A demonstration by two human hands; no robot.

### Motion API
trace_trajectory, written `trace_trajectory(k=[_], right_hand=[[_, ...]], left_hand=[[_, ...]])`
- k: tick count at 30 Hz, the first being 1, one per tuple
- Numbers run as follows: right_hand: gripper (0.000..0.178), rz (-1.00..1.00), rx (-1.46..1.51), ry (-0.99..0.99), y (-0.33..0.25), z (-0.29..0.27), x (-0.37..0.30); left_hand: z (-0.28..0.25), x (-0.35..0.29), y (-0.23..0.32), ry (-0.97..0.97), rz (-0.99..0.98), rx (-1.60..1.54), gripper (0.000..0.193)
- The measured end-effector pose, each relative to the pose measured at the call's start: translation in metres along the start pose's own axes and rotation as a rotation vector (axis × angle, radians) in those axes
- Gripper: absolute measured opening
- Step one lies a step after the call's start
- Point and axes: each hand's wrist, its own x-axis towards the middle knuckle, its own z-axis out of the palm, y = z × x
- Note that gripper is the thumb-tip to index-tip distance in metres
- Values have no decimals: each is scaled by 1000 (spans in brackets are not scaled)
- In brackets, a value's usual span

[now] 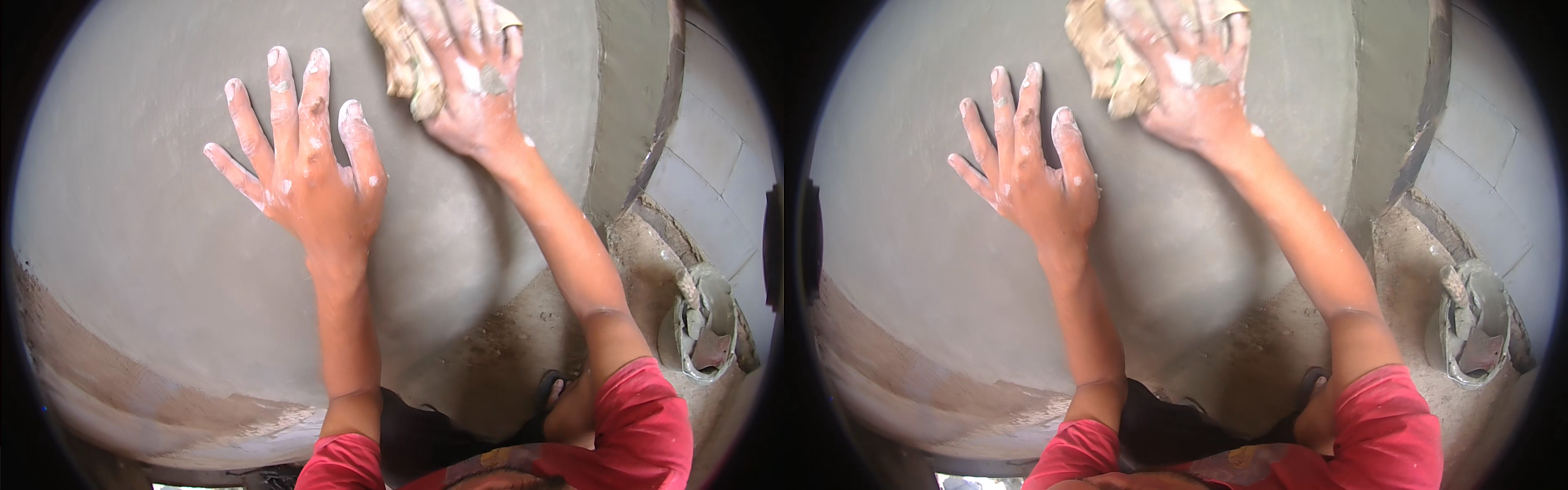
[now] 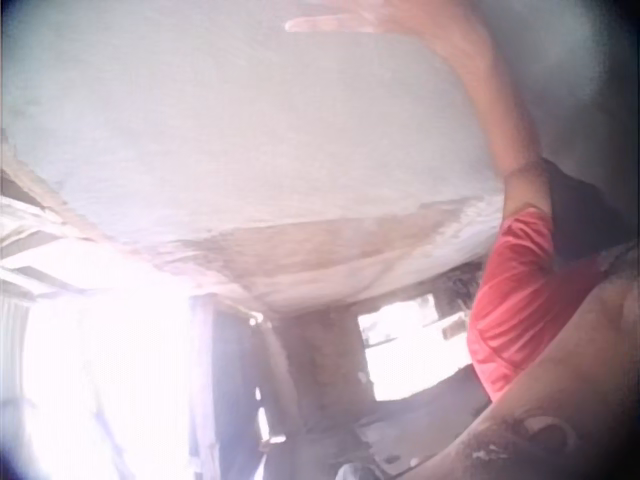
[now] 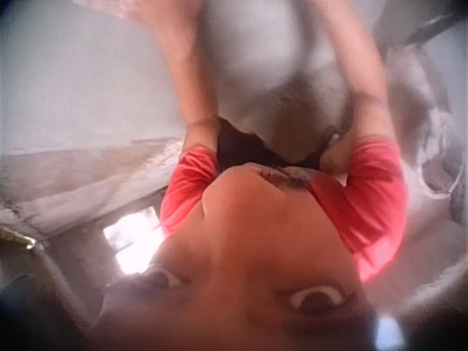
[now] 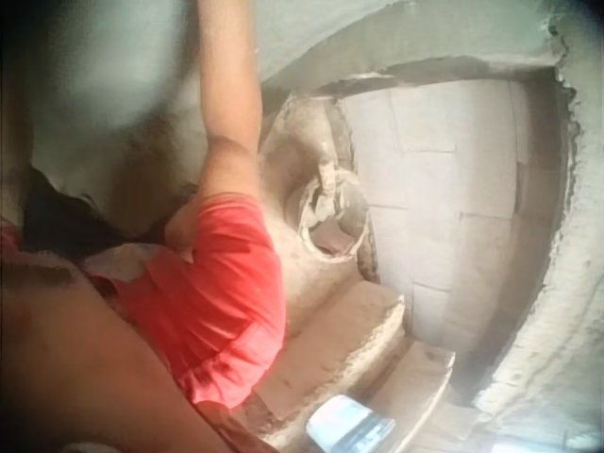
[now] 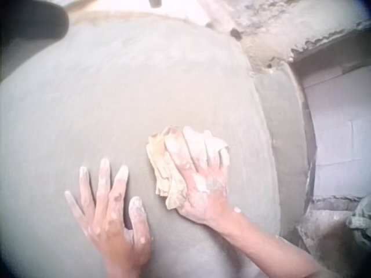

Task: The person smooths a freshly plastered curved wall using a trowel and then a cloth. They scoop plaster from a bucket, apply it to the wall, and rub the surface to even it out.

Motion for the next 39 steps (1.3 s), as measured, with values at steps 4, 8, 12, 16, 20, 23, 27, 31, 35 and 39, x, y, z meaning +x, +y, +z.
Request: trace_trajectory(k=[4,8,12,16,20,23,27,31,35,39], right_hand=[[74,185,-46,78,33,5,8],[73,271,-64,35,46,8,-11],[77,246,-57,-3,37,9,-35],[84,199,-61,-31,28,10,-45],[85,187,-72,-28,30,11,-43],[86,197,-65,-11,30,14,-45],[83,146,-41,59,31,17,-43],[74,150,-43,30,29,10,-42],[73,140,-52,15,27,4,-41],[73,146,-22,58,23,0,-34]], left_hand=[[0,-2,-4,-9,20,15,47],[-2,-4,-5,-21,29,8,47],[-2,-3,-3,-11,22,-11,46],[-2,-1,-1,5,12,-16,46],[-5,3,3,22,-17,-74,45],[-11,5,5,77,-37,-205,43],[-23,11,1,195,-8,-365,41],[-24,9,-1,157,16,-198,44],[-14,6,3,76,17,-42,46],[-24,11,2,142,-1,-276,44]])
